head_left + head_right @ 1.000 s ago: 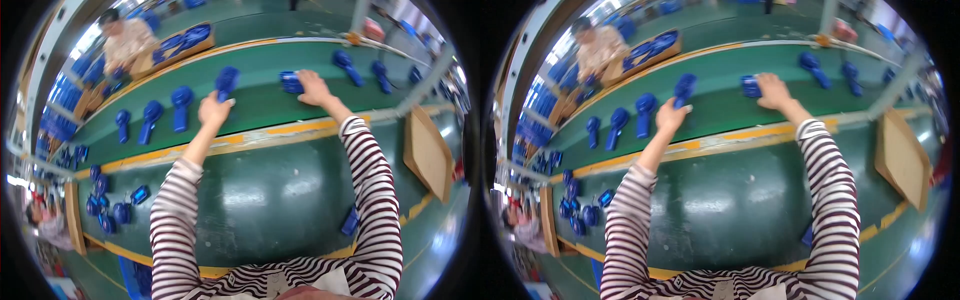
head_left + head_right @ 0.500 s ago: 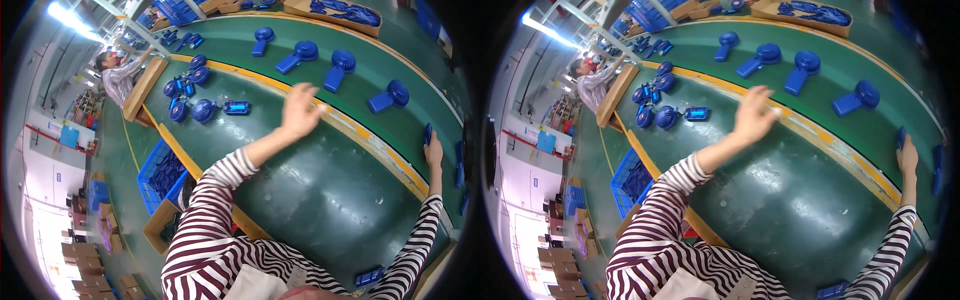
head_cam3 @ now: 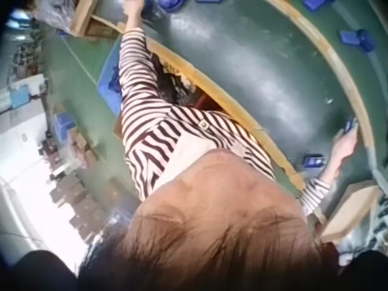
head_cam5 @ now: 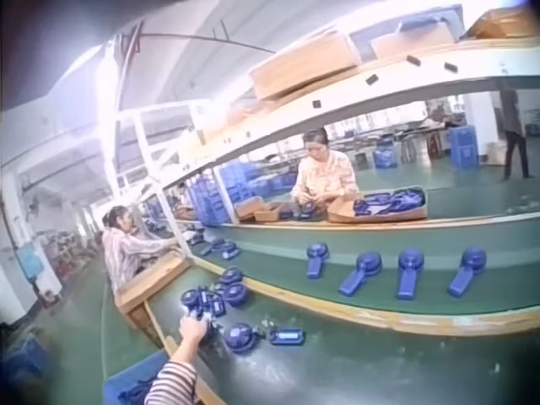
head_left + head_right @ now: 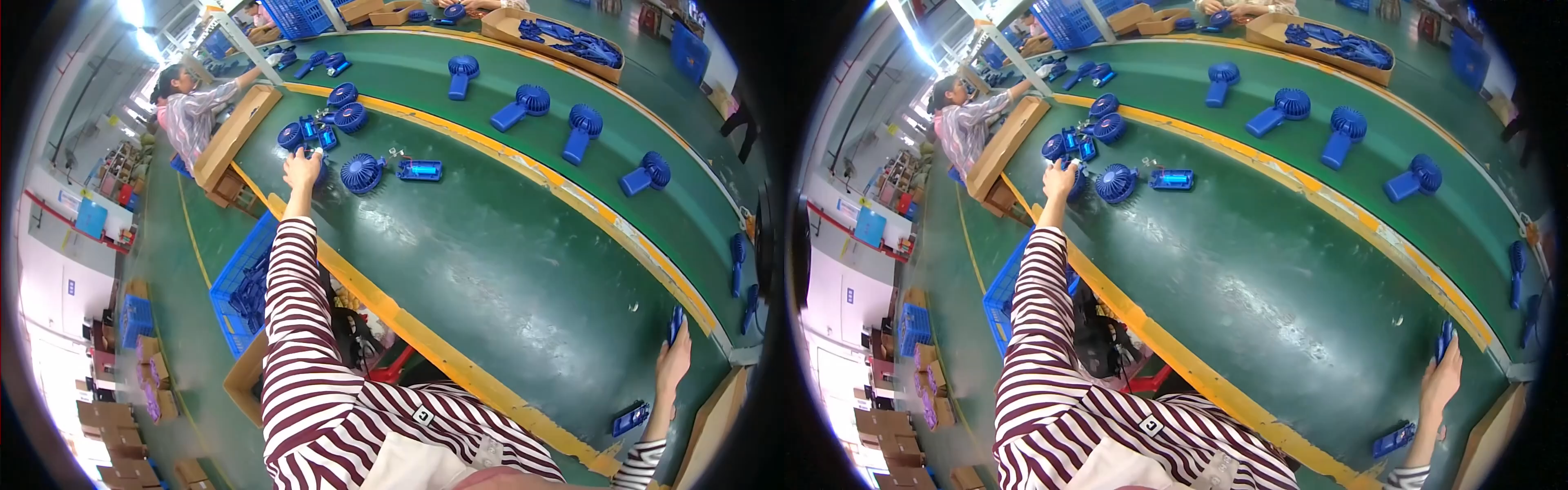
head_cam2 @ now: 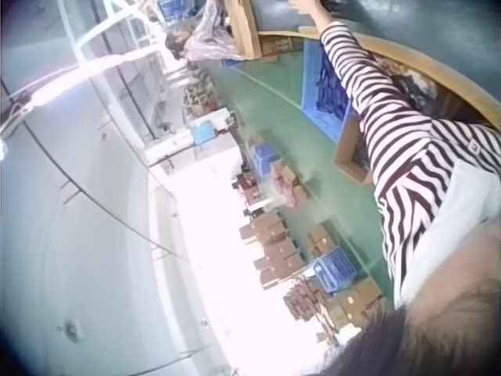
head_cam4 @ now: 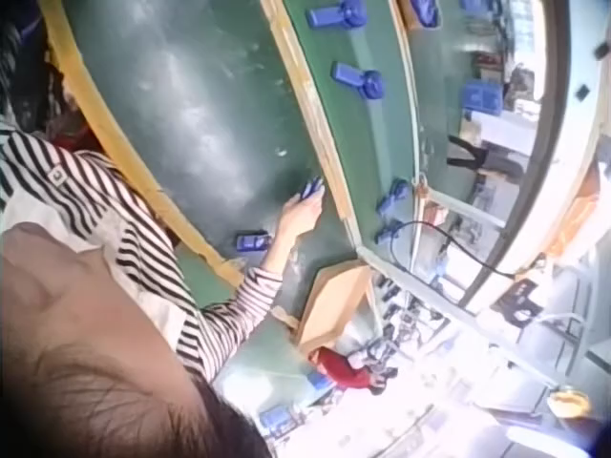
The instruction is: The person assembles handheld electric fans by hand, fitting circuit boards and batteries into the fan handles, snapping the casing covers closed, and placing the assembled fans onto the conveyor belt.
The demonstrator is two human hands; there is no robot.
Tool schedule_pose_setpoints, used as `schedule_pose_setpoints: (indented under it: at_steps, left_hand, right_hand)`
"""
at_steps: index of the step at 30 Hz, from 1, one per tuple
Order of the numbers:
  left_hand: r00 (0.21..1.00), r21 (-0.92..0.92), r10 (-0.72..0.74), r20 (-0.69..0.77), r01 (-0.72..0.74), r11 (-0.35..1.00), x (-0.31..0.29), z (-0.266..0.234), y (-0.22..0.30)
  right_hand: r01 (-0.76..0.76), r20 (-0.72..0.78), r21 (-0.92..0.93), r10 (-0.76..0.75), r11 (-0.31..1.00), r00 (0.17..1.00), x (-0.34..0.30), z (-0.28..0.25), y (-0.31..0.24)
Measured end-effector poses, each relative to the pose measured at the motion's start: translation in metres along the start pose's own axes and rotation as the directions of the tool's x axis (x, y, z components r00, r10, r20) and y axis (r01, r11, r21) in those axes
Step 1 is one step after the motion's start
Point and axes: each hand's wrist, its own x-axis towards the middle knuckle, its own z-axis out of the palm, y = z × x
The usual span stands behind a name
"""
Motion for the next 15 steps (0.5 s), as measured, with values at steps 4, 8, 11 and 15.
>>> schedule_pose_setpoints:
  at_steps: [4,8,11,15]
  left_hand:
    - [0.992,-0.015,0.123,-0.001,-0.123,0.992,0.019,0.012,0.029]
    - [0.974,-0.067,0.226,-0.004,-0.226,0.972,0.055,0.03,0.045]
    - [0.956,-0.103,0.289,-0.047,-0.293,0.951,0.09,0.049,0.049]
    - [0.935,-0.188,0.335,-0.115,-0.351,0.917,0.143,0.078,0.055]
  right_hand:
    - [-0.01,0.003,-0.193,0.011,0.981,1.0,-0.039,0.004,0.018]
    - [-0.038,0.001,-0.263,0.04,0.964,0.999,-0.047,0.018,0.024]
    - [-0.047,-0.006,-0.262,0.047,0.964,0.999,-0.053,0.025,0.037]
    - [-0.131,0.058,-0.191,0.144,0.973,0.988,-0.062,0.018,0.042]
